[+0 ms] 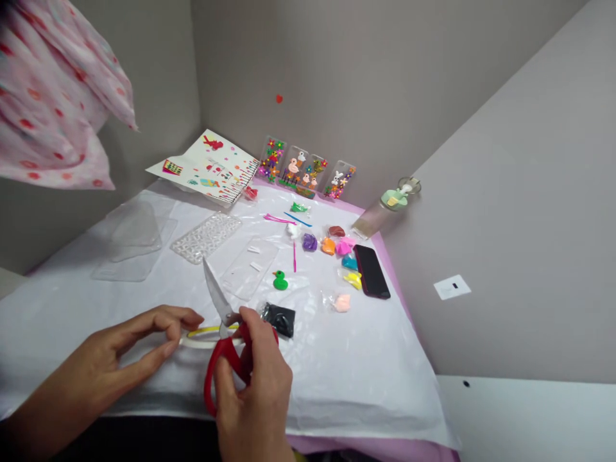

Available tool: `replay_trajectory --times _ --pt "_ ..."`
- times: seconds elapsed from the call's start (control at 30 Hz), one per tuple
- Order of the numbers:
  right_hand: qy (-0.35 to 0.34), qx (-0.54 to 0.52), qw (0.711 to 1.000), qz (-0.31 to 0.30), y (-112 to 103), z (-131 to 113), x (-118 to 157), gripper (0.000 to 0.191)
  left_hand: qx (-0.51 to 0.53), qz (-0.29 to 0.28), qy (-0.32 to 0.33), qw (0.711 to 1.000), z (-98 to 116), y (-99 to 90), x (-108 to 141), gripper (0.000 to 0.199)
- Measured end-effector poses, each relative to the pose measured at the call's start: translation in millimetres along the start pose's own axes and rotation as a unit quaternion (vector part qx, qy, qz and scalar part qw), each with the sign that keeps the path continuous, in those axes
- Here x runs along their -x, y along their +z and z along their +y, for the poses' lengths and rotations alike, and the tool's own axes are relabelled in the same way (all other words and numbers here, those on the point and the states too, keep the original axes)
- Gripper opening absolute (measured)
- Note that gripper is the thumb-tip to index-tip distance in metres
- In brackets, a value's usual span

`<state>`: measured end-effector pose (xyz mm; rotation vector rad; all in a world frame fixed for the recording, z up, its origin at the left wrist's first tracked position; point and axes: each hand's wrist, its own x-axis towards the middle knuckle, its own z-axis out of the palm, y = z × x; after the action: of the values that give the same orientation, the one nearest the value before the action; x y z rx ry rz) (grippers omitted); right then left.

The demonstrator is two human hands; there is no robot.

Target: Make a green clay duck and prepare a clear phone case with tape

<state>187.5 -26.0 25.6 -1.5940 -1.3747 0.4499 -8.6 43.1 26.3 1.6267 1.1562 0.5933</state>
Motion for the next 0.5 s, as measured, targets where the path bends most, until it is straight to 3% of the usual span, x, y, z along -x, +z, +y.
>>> replay_trajectory --times 0.13,0.37,0.5 --pt "-0.026 0.030 0.999 0.006 2 1 1 0.056 0.014 0.000 0.001 1.000 -8 1.2 -1 0.022" --pt "-0.135 0.087 0.987 0.028 2 -2 -2 0.057 0.086 0.005 -0.011 0.996 -9 6.9 -7 0.027" --pt "-0.149 0.104 0.983 0.017 4 3 0 0.059 0.125 0.009 -0.007 0.992 -11 7.7 -11 0.021"
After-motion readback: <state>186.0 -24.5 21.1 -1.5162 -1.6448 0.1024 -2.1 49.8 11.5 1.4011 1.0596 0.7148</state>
